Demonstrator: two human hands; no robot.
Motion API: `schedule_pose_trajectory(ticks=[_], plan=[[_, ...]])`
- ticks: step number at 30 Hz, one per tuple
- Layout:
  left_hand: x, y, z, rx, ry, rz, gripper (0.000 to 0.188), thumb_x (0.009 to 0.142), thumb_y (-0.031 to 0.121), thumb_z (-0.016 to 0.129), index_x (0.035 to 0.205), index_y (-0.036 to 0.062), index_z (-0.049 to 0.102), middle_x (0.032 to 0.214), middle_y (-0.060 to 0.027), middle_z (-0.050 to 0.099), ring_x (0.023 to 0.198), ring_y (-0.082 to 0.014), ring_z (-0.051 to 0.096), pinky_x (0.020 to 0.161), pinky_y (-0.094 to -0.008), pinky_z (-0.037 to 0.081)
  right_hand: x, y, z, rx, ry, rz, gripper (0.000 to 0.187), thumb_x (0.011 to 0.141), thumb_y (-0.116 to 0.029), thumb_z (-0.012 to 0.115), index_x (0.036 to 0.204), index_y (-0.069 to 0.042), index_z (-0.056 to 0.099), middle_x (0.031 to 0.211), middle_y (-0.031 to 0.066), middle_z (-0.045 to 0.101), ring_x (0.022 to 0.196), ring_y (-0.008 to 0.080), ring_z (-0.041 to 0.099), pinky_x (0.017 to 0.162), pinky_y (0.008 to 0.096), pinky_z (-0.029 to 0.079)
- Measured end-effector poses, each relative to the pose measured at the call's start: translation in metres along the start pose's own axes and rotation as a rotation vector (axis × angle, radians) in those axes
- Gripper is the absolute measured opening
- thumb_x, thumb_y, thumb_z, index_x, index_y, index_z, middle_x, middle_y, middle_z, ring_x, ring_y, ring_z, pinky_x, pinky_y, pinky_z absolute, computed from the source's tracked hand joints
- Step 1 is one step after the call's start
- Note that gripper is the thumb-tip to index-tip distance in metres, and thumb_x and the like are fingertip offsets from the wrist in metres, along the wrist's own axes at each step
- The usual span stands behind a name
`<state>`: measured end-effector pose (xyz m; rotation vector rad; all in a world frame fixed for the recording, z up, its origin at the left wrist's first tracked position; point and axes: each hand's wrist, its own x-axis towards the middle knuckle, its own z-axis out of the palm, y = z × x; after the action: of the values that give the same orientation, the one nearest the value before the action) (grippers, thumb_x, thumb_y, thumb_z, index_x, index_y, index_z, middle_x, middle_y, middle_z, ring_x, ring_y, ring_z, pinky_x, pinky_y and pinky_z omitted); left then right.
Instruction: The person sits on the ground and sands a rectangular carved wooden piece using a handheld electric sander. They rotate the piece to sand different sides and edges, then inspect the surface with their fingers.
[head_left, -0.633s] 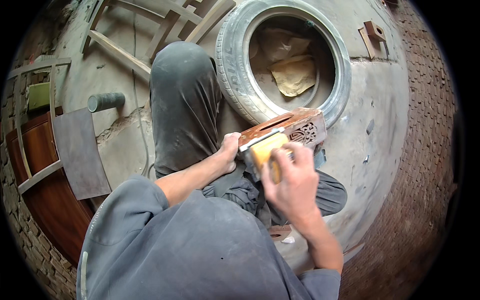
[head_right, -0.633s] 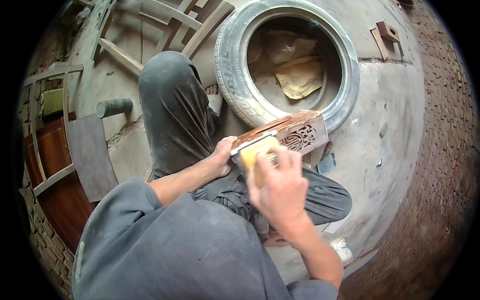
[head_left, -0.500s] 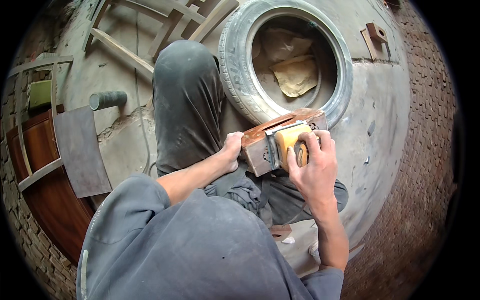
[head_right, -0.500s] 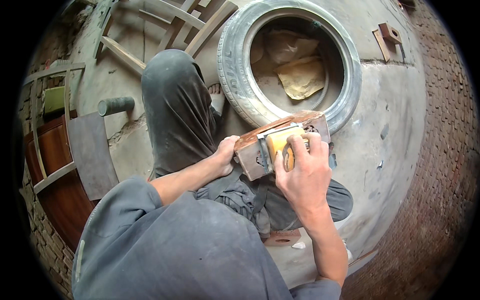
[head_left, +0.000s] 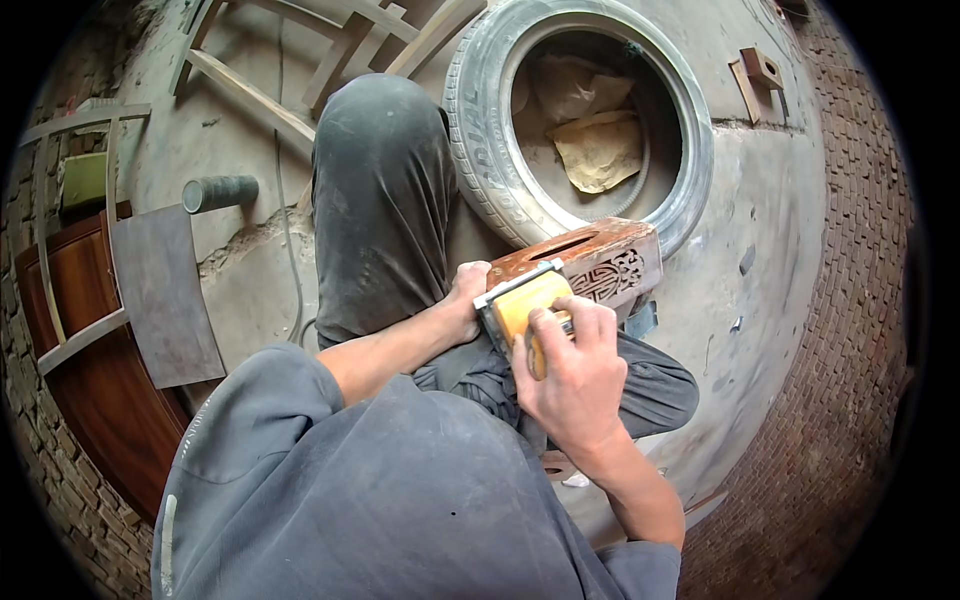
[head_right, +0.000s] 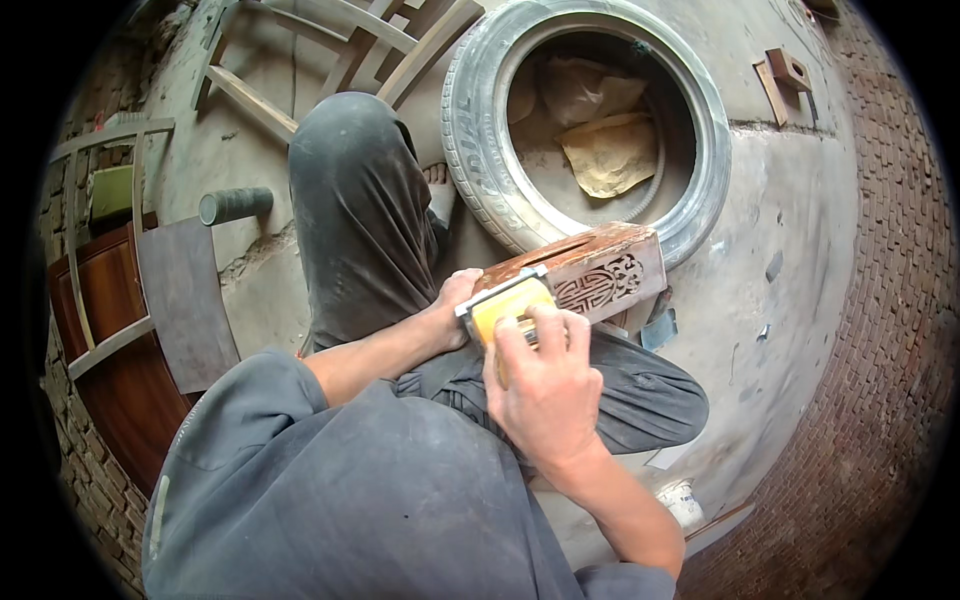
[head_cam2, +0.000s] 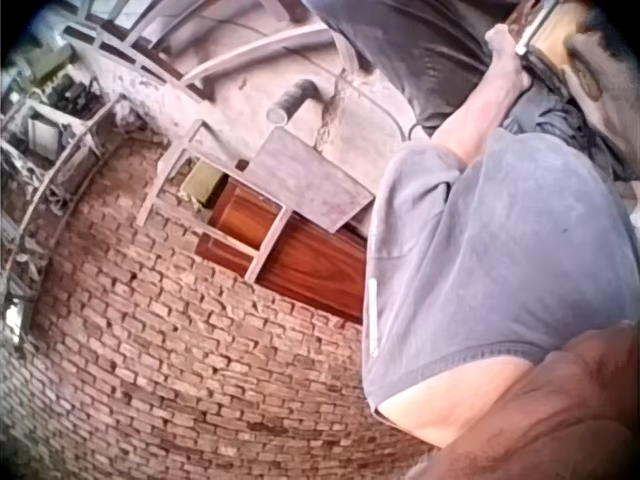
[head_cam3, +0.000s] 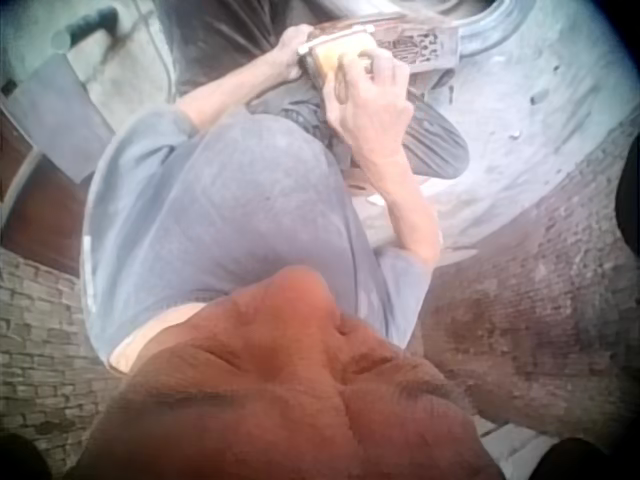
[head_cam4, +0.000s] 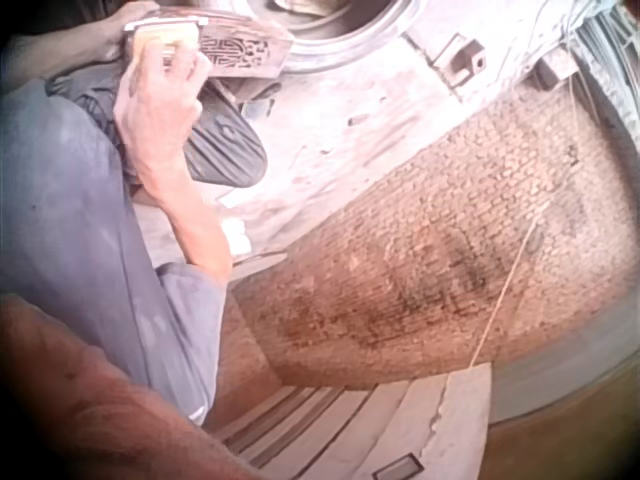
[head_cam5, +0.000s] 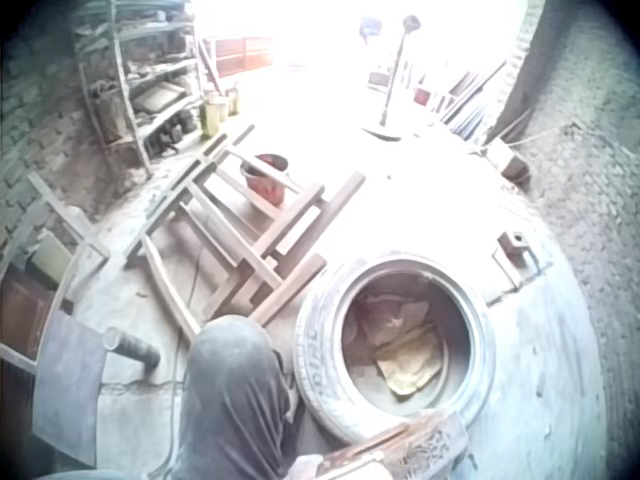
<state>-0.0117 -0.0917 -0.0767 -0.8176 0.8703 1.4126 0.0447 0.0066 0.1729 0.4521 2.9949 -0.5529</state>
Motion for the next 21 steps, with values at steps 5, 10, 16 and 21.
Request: schedule_pose_trajectory(ticks=[5,10,16,21], plan=[[-0.004,0.0,0.001,0.078,0.023,0.037,0.04,0.112,0.024,0.036,0.122,0.0022,0.068,0.113,-0.0158,0.077,0.099,-0.0294,0.077,0.094,-0.0462,0.062,0.006,0.0,-0.003,-0.046,0.02,0.033,0.029,0.083,-0.015,0.082,0.11,-0.013,0.071,0.117,0.0105,0.061,0.111,0.0345,0.06,0.064,0.0418,0.062],[-0.001,-0.001,0.002,-0.061,0.007,-0.001,0.039,0.111,0.024,0.039,0.12,0.0023,0.07,0.11,-0.0156,0.078,0.097,-0.0291,0.077,0.092,-0.0453,0.062,0.007,0.0,-0.002,-0.021,0.018,0.022,0.029,0.083,-0.016,0.082,0.11,-0.012,0.071,0.116,0.0108,0.061,0.111,0.0348,0.061,0.064,0.0419,0.062],[-0.006,0.002,0.004,-0.085,-0.03,-0.031,0.036,0.11,0.024,0.042,0.116,0.0034,0.072,0.105,-0.0132,0.077,0.097,-0.0267,0.077,0.089,-0.0434,0.062,0.003,-0.008,-0.002,-0.012,-0.022,0.02,0.032,0.082,-0.015,0.083,0.111,-0.008,0.071,0.119,0.0138,0.063,0.109,0.0356,0.062,0.075,0.0438,0.06],[-0.025,0.008,0.021,0.053,0.153,0.027,0.032,0.104,0.023,0.043,0.106,0.0064,0.07,0.096,-0.0095,0.072,0.089,-0.0237,0.069,0.082,-0.0438,0.054,0.007,0.007,-0.002,-0.035,0.027,0.045,0.031,0.083,-0.017,0.082,0.111,-0.01,0.07,0.118,0.0112,0.061,0.111,0.0349,0.06,0.069,0.0431,0.062]])
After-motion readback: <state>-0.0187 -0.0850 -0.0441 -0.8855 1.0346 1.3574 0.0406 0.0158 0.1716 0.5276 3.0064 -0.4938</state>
